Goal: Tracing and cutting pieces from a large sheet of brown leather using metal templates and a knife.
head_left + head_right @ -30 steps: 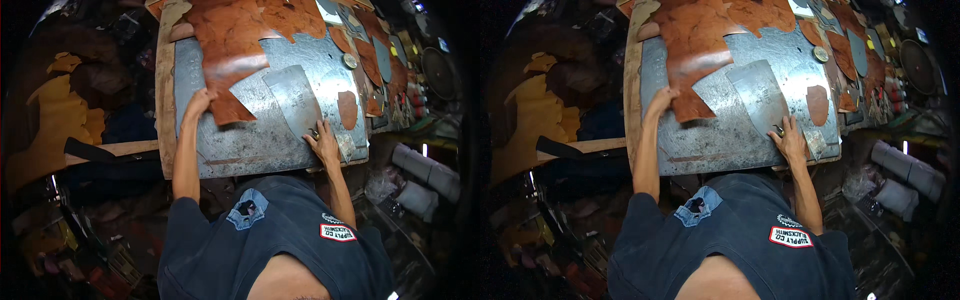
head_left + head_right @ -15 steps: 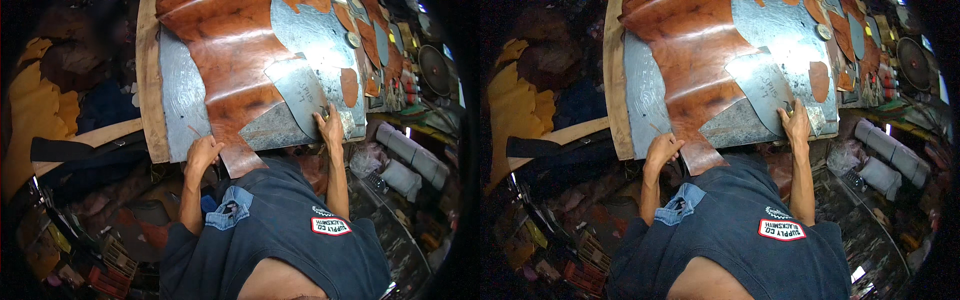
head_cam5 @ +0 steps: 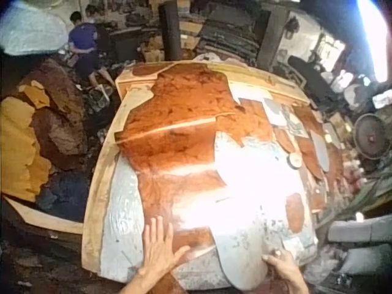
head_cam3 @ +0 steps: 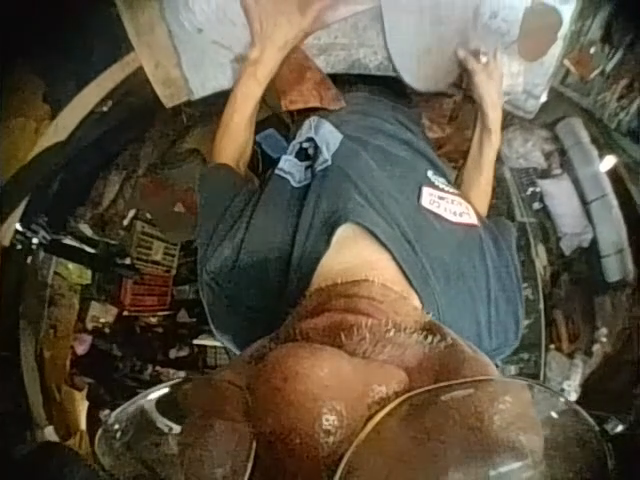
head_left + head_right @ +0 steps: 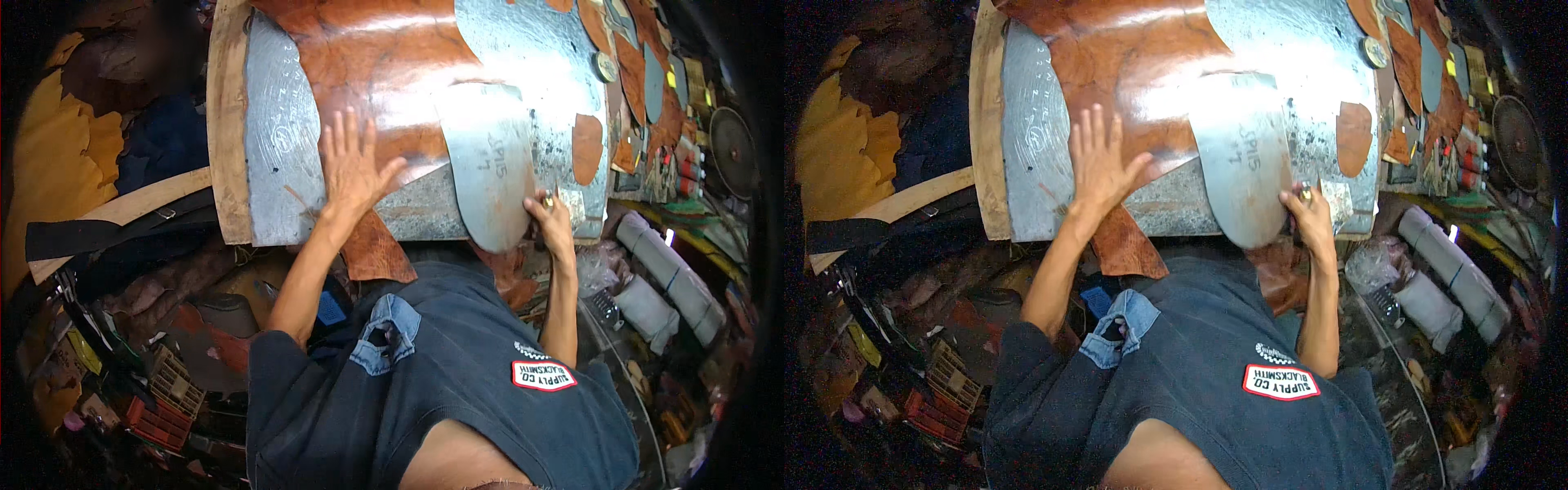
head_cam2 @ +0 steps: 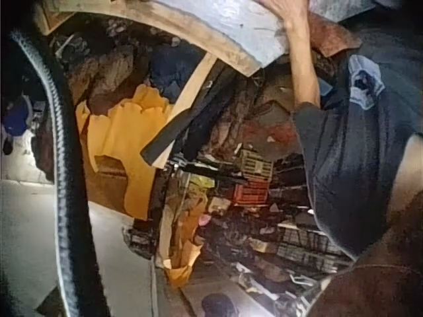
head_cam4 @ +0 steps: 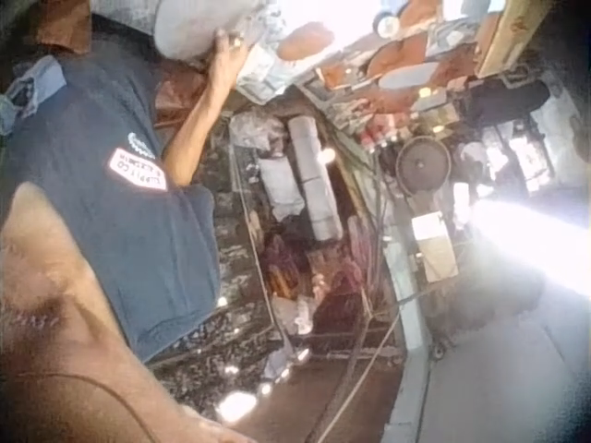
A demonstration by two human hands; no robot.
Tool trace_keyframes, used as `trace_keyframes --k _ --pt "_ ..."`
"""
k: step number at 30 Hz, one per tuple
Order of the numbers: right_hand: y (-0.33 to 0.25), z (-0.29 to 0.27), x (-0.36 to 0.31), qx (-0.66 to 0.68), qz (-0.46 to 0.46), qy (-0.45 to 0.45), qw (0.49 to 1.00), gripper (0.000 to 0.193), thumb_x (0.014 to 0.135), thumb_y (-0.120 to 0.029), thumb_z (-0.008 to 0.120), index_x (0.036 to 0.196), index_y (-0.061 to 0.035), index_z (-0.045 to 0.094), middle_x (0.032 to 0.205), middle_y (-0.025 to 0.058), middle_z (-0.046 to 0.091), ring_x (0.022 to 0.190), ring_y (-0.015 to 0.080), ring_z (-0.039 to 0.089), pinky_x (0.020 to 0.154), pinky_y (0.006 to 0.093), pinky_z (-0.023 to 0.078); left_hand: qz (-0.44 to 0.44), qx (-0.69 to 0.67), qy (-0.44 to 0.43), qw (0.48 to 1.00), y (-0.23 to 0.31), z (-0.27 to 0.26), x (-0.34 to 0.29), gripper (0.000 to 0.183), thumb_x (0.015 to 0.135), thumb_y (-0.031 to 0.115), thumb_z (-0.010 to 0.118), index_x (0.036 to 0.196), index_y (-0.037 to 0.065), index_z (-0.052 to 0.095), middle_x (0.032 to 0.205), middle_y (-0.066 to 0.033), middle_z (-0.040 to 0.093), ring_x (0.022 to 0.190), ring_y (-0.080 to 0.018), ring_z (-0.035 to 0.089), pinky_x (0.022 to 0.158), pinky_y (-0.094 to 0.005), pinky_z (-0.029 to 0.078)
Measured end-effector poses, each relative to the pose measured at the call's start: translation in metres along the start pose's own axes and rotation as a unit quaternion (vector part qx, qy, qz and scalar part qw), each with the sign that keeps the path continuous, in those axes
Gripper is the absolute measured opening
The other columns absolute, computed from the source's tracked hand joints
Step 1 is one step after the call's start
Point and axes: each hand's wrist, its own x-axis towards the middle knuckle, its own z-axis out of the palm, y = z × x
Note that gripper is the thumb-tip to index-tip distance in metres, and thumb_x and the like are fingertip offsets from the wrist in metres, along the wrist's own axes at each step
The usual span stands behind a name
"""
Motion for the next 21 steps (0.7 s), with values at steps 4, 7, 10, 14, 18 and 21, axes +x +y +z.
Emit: trace_keyframes --k 4,7,10,14,18,21 --pt "-0.024 -0.036 -0.033 0.328 0.152 -0.093 0.928 0.020 0.084 -0.014 0.069 0.096 -0.0008 0.062 0.068 0.0004 0.060 0.047 0.0065 0.050 0.045 0.0196 0.039 0.095 -0.124 0.002 0.988 0.039 0.022 -0.014 0.093 0.084 0.050 0.065 0.154 0.013 0.017 0.159 -0.0194 0.005 0.148 -0.0360 0.002 0.119 -0.0506 0.008" --pt "-0.031 -0.068 -0.036 0.372 0.141 -0.123 0.909 0.017 0.082 -0.013 0.068 0.092 -0.0015 0.061 0.068 -0.0001 0.060 0.047 0.0055 0.050 0.044 0.0181 0.038 0.184 -0.265 0.083 0.943 0.089 0.016 -0.020 0.083 0.082 0.037 0.071 0.150 0.018 0.029 0.157 -0.0198 0.016 0.146 -0.0330 0.015 0.118 -0.0506 0.019" --pt "-0.049 -0.088 -0.039 0.391 0.114 -0.162 0.899 0.017 0.079 -0.010 0.067 0.092 -0.0001 0.061 0.072 0.0031 0.064 0.046 0.0053 0.050 0.041 0.0178 0.037 0.267 -0.273 0.154 0.911 0.116 -0.022 -0.002 0.058 0.082 0.023 0.071 0.136 0.017 0.051 0.142 -0.0189 0.043 0.133 -0.0282 0.041 0.110 -0.0476 0.035" --pt "-0.109 -0.060 -0.048 0.483 0.059 0.012 0.874 0.035 0.096 -0.032 0.052 0.106 -0.0004 0.063 0.080 0.0097 0.066 0.059 0.0170 0.060 0.058 0.0274 0.052 0.274 -0.347 0.250 0.861 0.118 -0.073 0.021 0.024 0.083 0.007 0.066 0.106 0.012 0.070 0.100 -0.0081 0.072 0.097 -0.0208 0.069 0.087 -0.0378 0.054" --pt "-0.129 -0.024 -0.002 0.022 -0.089 -0.080 0.993 0.044 0.090 -0.024 0.065 0.129 -0.0044 0.058 0.106 0.0132 0.065 0.085 0.0145 0.064 0.066 0.0268 0.053 -0.051 -0.439 0.088 0.893 0.073 -0.117 0.022 0.008 0.088 0.006 0.065 0.096 0.006 0.067 0.092 -0.0036 0.072 0.076 -0.0093 0.065 0.067 -0.0251 0.053" --pt "-0.131 0.036 0.005 0.045 -0.018 -0.230 0.972 0.047 0.089 -0.018 0.068 0.133 -0.0087 0.056 0.116 0.0121 0.067 0.093 0.0236 0.066 0.080 0.0338 0.055 -0.165 -0.720 0.154 0.656 0.030 -0.072 0.030 0.014 0.096 0.012 0.060 0.103 0.001 0.065 0.087 0.0017 0.068 0.070 -0.0037 0.057 0.063 -0.0201 0.046"
